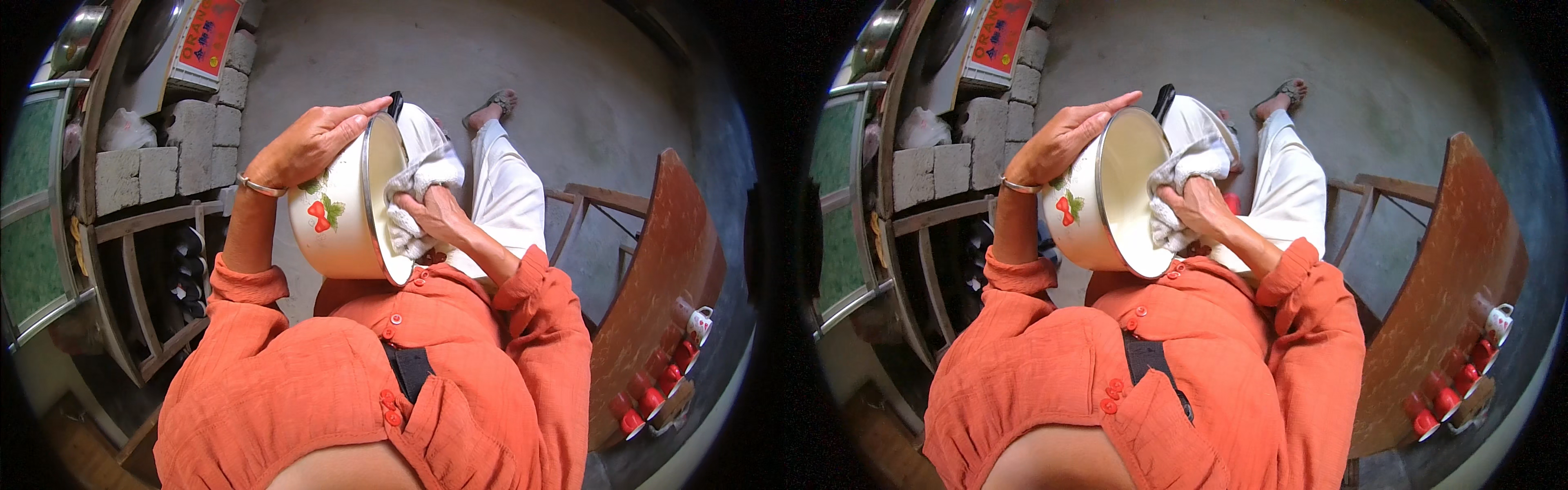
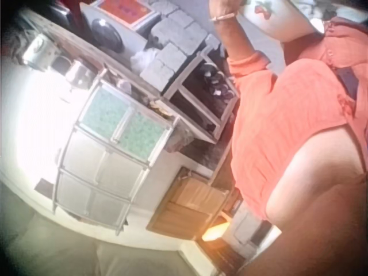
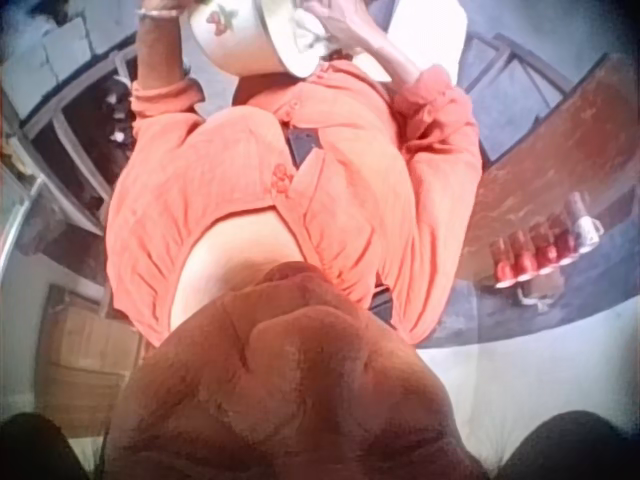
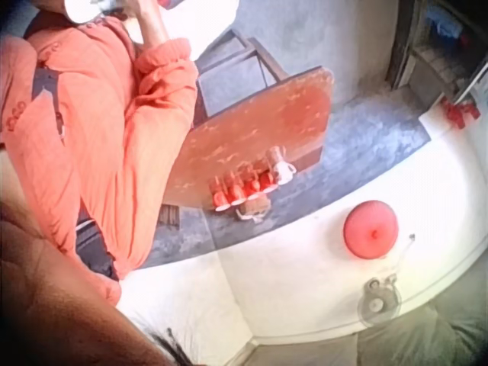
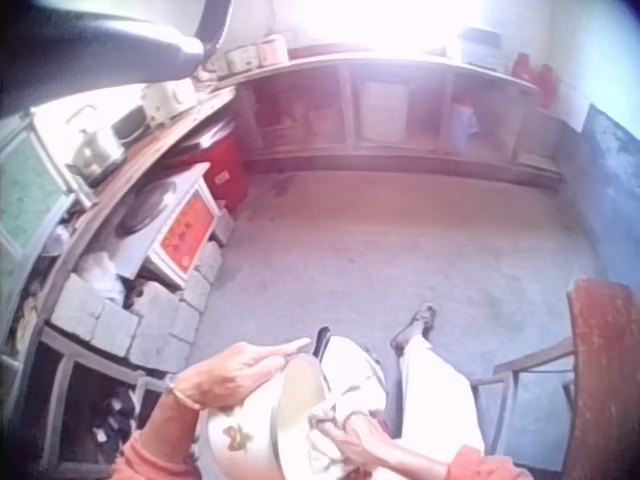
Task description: The person wipes the interior and exterior surfaces of a small, cream-colored pot with a floral design using a white cloth. They rotate the pot to clean the handle and the bottom, ensuring all sides are wiped down.
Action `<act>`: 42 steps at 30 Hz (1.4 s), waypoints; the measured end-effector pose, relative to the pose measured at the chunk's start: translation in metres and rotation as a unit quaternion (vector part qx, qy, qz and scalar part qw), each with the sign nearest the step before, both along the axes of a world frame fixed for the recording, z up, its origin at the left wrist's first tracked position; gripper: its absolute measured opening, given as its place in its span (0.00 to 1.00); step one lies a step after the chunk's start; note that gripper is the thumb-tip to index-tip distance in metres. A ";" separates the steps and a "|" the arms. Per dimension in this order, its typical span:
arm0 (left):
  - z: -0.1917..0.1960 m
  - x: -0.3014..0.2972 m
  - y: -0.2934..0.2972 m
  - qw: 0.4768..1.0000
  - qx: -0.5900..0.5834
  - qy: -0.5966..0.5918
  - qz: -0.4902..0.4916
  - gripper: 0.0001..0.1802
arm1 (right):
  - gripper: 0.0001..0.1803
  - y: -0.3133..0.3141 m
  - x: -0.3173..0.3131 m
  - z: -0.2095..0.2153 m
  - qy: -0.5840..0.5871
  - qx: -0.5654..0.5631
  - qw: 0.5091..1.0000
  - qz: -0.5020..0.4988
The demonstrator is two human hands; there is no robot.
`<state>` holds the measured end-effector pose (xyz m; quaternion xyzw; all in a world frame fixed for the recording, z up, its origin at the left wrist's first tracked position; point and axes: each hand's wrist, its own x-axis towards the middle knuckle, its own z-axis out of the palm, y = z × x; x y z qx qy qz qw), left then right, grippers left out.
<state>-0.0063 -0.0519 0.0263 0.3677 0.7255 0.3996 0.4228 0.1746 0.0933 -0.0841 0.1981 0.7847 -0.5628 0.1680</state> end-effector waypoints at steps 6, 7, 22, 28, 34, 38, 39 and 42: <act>0.001 0.002 0.007 1.000 -0.003 0.011 -0.005 0.23 | 0.31 0.006 0.011 0.049 -0.104 0.088 0.964 0.227; 0.001 0.002 0.008 1.000 -0.002 0.013 -0.006 0.23 | 0.28 0.008 0.009 0.055 -0.070 0.093 0.955 0.272; -0.018 -0.011 0.007 0.988 0.063 0.122 -0.065 0.20 | 0.17 -0.010 -0.036 0.113 0.177 -0.401 0.884 -0.163; -0.016 -0.016 -0.001 1.000 0.004 0.010 0.008 0.23 | 0.24 -0.032 0.010 0.116 0.224 -0.170 0.959 0.024; -0.030 -0.036 -0.019 0.994 0.084 -0.069 0.018 0.23 | 0.27 -0.040 0.018 0.068 0.397 0.030 0.898 0.187; -0.054 -0.054 -0.043 0.993 0.098 0.066 -0.010 0.22 | 0.23 -0.038 0.011 0.070 0.345 -0.019 0.909 0.234; -0.057 -0.056 -0.048 0.991 0.100 0.091 -0.013 0.22 | 0.21 -0.038 0.012 0.063 0.361 -0.001 0.899 0.250; -0.056 -0.056 -0.050 0.991 0.113 0.072 -0.010 0.22 | 0.20 -0.039 0.013 0.031 0.365 -0.004 0.885 0.288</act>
